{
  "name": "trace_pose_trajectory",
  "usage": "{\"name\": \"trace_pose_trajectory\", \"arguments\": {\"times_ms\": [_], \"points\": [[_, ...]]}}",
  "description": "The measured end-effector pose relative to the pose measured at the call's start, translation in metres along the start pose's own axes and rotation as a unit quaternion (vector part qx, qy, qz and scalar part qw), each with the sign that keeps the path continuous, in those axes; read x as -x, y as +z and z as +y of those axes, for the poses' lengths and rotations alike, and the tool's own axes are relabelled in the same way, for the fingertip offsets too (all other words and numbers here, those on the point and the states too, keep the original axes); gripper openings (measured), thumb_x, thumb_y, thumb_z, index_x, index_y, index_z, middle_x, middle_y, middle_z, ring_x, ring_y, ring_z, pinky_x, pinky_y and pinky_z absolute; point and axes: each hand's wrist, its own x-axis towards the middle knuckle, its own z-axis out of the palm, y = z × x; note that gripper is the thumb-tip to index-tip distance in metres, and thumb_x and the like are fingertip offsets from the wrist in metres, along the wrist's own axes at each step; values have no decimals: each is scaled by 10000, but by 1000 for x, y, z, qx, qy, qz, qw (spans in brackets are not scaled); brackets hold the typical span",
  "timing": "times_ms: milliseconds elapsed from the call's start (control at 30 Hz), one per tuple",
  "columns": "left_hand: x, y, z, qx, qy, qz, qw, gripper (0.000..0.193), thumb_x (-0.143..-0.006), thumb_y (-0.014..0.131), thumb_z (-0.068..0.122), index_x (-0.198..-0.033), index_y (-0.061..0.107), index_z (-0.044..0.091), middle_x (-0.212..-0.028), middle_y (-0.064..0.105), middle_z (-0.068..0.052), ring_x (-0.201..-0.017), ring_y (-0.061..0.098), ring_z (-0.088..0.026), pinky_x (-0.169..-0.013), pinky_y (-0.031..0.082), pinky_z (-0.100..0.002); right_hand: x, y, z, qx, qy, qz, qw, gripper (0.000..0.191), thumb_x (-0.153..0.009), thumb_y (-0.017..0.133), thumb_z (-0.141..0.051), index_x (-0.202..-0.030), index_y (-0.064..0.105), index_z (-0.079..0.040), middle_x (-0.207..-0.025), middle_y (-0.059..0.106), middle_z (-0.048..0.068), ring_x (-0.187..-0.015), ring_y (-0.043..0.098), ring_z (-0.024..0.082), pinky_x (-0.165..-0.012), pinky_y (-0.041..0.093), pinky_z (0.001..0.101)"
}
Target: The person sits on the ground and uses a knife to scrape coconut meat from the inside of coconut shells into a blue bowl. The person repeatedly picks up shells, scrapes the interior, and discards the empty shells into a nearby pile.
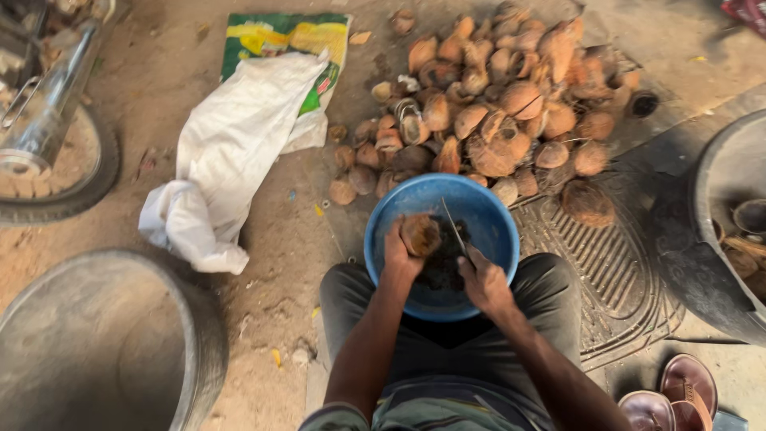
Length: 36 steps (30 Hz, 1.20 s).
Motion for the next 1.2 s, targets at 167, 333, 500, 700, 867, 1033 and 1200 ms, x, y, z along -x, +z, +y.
{"name": "trace_pose_trajectory", "arguments": {"times_ms": [167,333,500,700,867,1033,1200], "points": [[-23,-7,19,-27,112,-6,993,193,-886,753,225,-1014,705,88,-1039,722,-68,-954,696,-253,-884,569,-428,2,-29,-21,208,-43,-162,964,479,-993,548,-238,-1463,509,-156,-935,744,209,-823,743,397,-740,598,502],[-27,-3,18,-77,135,23,988,170,-839,768,156,-935,671,55,-946,698,-77,-844,692,-253,-785,576,-432,-20,-27,-37,250,81,-243,934,464,-1059,456,-248,-1522,445,-212,-978,748,219,-906,763,395,-828,606,511],[-24,-4,21,-109,152,12,982,187,-781,761,134,-926,703,30,-913,702,-97,-806,697,-259,-761,583,-419,-16,-4,-16,158,46,-241,956,467,-1010,518,-217,-1475,497,-173,-958,741,269,-935,728,443,-846,581,523],[-26,-8,19,-121,161,9,980,175,-777,766,129,-903,707,23,-897,685,-105,-799,679,-271,-731,574,-427,-14,18,7,111,1,-244,963,466,-991,552,-269,-1449,516,-187,-1007,738,252,-874,771,405,-783,632,485],[-27,5,23,-186,169,80,965,217,-777,765,143,-938,730,3,-936,713,-114,-811,672,-266,-765,557,-408,-21,18,-4,283,69,-250,923,530,-1011,454,-208,-1537,443,-267,-993,744,233,-878,744,400,-803,599,515],[-21,2,25,-254,156,107,948,272,-807,751,187,-995,749,-9,-960,711,-119,-827,661,-276,-767,531,-441,-16,29,6,248,87,-312,913,517,-1029,503,-279,-1538,423,-244,-965,730,255,-889,742,408,-854,572,501],[-22,-12,23,-208,124,123,962,291,-816,751,188,-1031,733,-8,-957,703,-107,-848,662,-278,-785,537,-452,-17,32,33,167,-86,-285,940,422,-1014,557,-211,-1430,524,-149,-1001,741,250,-948,744,416,-828,583,513]]}}
